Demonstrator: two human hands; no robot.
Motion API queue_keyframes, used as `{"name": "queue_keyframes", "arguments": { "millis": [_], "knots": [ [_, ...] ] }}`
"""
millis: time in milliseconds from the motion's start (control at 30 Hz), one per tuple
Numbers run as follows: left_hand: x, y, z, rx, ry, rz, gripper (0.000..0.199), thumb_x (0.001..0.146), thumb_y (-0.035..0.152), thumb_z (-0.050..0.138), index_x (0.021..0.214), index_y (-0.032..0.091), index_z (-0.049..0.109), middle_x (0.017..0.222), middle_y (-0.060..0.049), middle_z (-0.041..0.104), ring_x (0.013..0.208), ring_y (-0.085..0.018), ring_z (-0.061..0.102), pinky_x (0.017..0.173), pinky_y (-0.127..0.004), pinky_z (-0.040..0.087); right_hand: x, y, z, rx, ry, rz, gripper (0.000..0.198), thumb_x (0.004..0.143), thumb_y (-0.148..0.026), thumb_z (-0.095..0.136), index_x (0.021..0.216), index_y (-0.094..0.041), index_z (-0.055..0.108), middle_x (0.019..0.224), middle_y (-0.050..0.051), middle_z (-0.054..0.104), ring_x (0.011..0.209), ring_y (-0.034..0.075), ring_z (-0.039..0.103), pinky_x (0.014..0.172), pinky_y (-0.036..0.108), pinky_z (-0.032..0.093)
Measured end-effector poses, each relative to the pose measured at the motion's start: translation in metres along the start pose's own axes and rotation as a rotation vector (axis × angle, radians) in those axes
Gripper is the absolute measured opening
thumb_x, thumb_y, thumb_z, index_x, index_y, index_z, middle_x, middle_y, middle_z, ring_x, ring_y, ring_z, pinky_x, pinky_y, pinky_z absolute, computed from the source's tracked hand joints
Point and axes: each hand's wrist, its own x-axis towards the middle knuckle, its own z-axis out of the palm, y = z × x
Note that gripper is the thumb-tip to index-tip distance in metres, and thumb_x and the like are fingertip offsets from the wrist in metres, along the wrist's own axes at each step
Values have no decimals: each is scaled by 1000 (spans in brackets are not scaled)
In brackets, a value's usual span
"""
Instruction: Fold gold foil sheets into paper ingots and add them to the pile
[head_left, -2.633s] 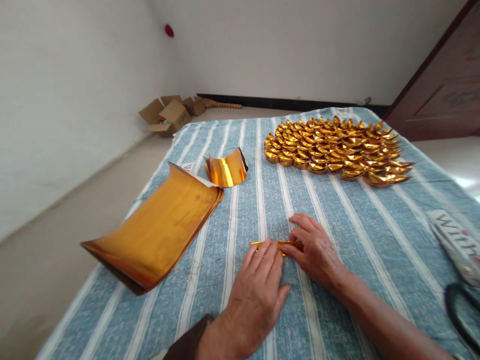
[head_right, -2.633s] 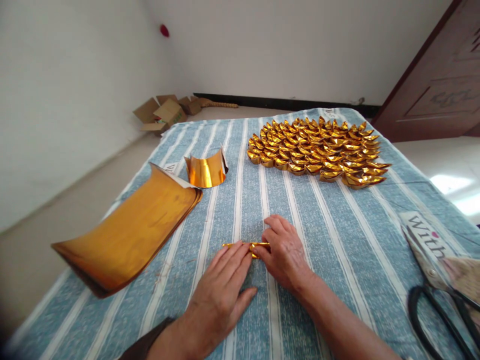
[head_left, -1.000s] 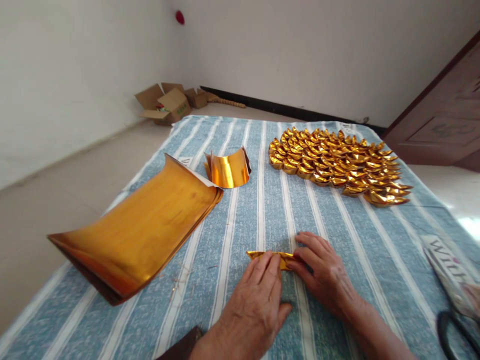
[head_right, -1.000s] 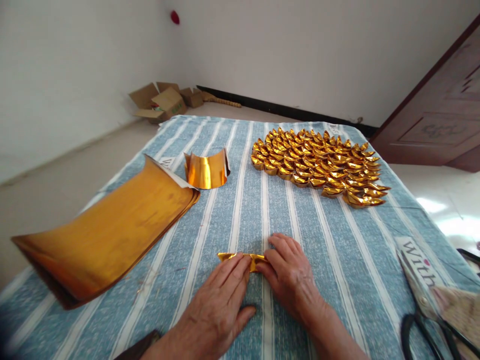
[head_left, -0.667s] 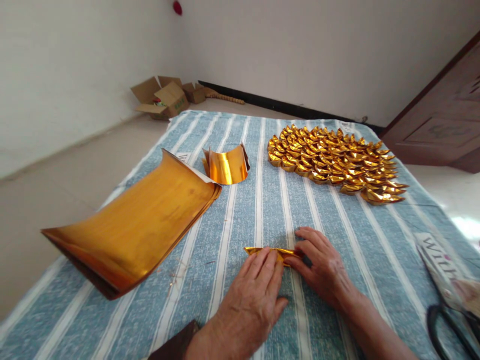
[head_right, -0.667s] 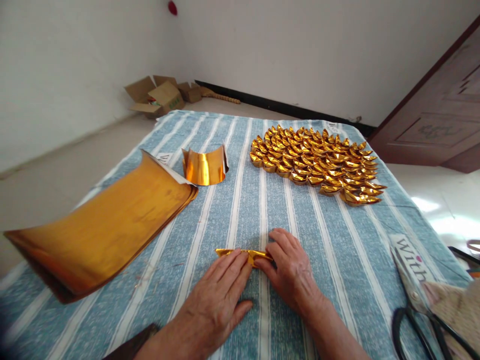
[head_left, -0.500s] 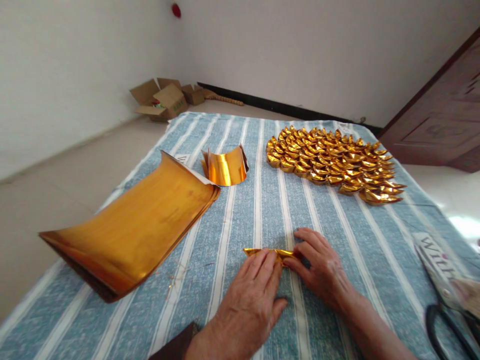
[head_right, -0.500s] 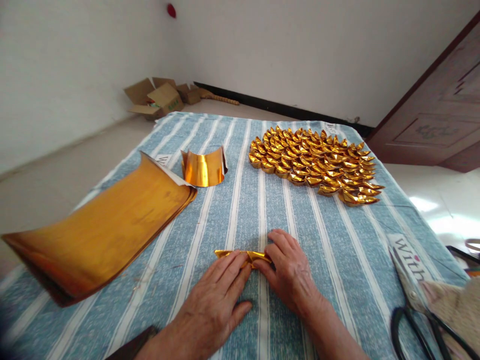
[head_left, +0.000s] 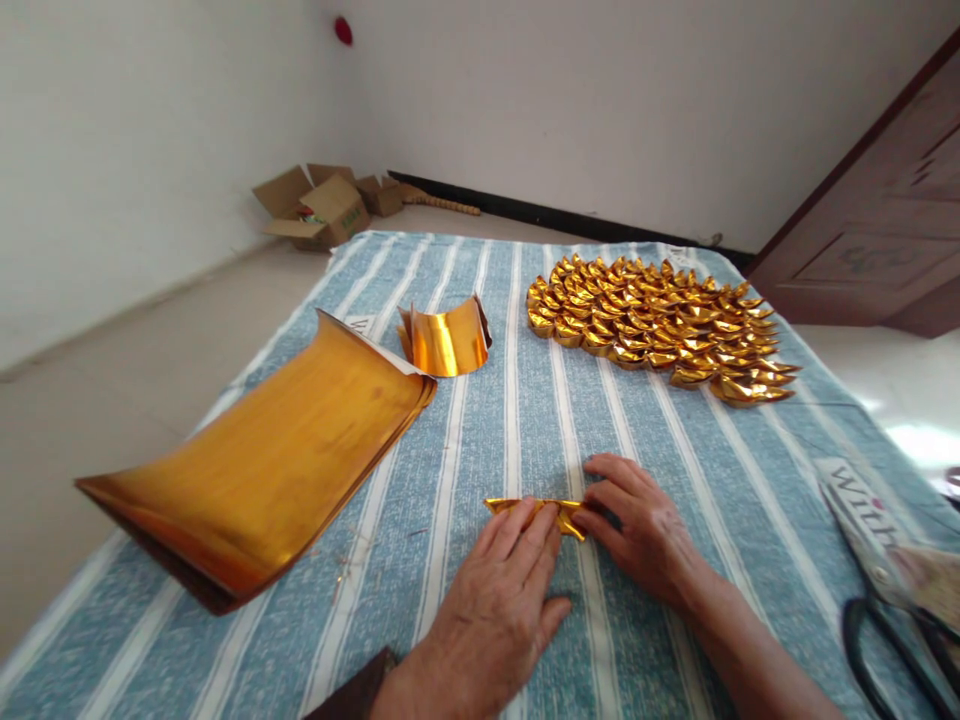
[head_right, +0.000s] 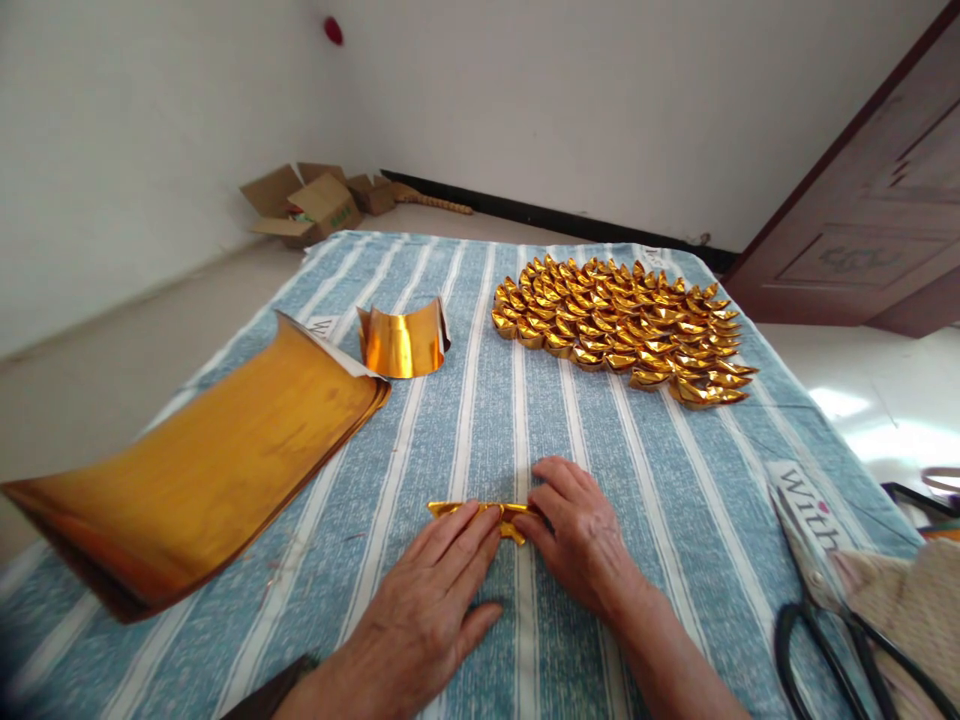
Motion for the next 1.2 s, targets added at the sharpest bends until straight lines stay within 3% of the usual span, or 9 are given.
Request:
{"name": "queue_keyframes", "arguments": {
  "millis": [167, 633, 867, 1200],
  "knots": [
    [-2, 1, 2, 5, -11, 6, 49, 93, 33, 52, 137, 11, 46, 139, -14, 53, 131, -29, 45, 103, -46, 44, 0, 0, 1, -25, 9, -15, 14, 90, -27, 57, 80, -21, 64, 106, 9, 65, 109, 26, 59, 92, 44, 52],
    [-1, 0, 1, -36, -1, -8, 49, 93, 36, 54, 136, 13, 47, 137, -13, 55, 131, -29, 46, 103, -46, 45, -3, -5, 2, -107, 0, 25, 11, 91, -26, 57, 84, -20, 63, 108, 11, 62, 112, 28, 54, 91, 47, 50],
    [0, 0, -1, 28, -49, 39, 48, 91, 32, 56, 131, 6, 51, 137, -17, 54, 130, -32, 47, 101, -48, 48, -1, -4, 2, -113, 9, 5, 13, 91, -28, 56, 83, -19, 62, 106, 12, 62, 110, 29, 54, 89, 47, 50],
    [0, 1, -1, 6, -26, 22, 46, 92, 34, 55, 130, 7, 51, 136, -16, 55, 130, -31, 47, 102, -48, 47, -1, -3, 3, -112, 42, -1, 13, 91, -30, 56, 85, -19, 62, 106, 11, 62, 109, 28, 55, 90, 46, 50]
  ]
}}
